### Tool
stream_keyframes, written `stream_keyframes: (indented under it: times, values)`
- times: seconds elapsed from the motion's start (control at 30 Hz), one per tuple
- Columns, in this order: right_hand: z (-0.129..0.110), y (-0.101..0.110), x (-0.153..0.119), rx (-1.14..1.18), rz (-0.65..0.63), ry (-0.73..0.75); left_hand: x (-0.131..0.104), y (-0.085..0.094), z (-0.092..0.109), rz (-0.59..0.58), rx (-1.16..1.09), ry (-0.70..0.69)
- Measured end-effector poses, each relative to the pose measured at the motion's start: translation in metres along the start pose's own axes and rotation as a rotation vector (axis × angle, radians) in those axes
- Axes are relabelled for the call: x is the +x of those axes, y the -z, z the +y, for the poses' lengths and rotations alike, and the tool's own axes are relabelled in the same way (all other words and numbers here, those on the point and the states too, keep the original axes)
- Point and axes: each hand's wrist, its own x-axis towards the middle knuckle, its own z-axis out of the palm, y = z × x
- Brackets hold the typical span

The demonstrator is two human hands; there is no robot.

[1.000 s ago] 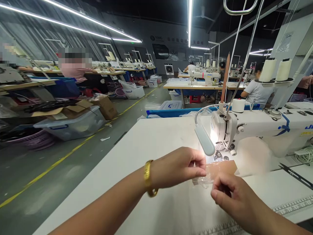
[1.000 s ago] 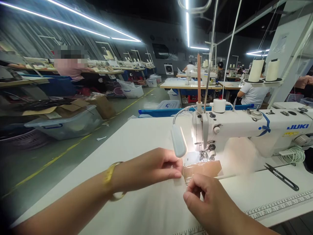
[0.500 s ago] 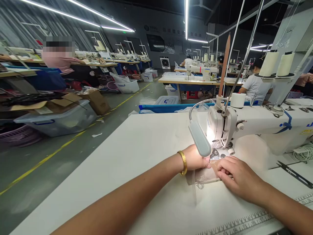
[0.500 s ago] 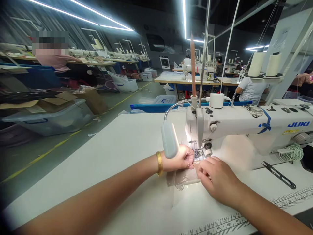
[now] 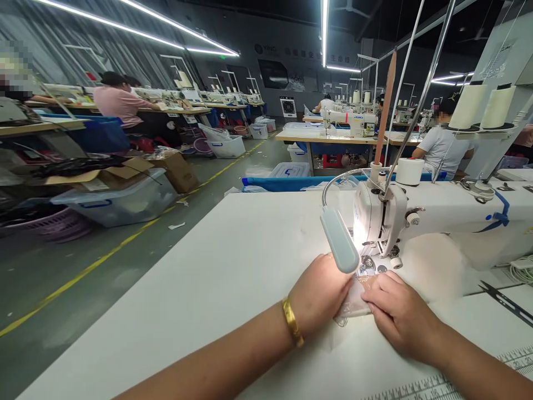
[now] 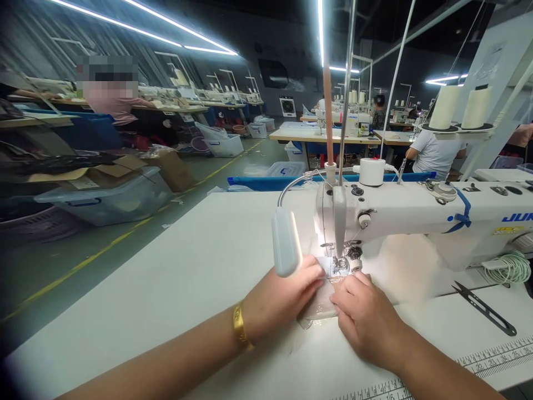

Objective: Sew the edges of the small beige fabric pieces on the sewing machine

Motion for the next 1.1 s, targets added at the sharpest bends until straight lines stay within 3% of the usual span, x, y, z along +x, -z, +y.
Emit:
stream_keyframes:
  times: [0.13, 0.4, 1.1]
  values:
    - [-0.001, -0.003, 0.000, -0.019, 0.021, 0.001, -0.011, -0.012, -0.008, 0.022, 0.132, -0.067]
    - [-0.002, -0.006, 0.003, -0.081, 0.018, -0.065, -0.001, -0.013, -0.027, 0.073, 0.175, -0.214]
    - [-0.003, -0.011, 0.001, -0.121, 0.028, -0.077, -0.001, -0.016, -0.029, 0.065, 0.189, -0.221]
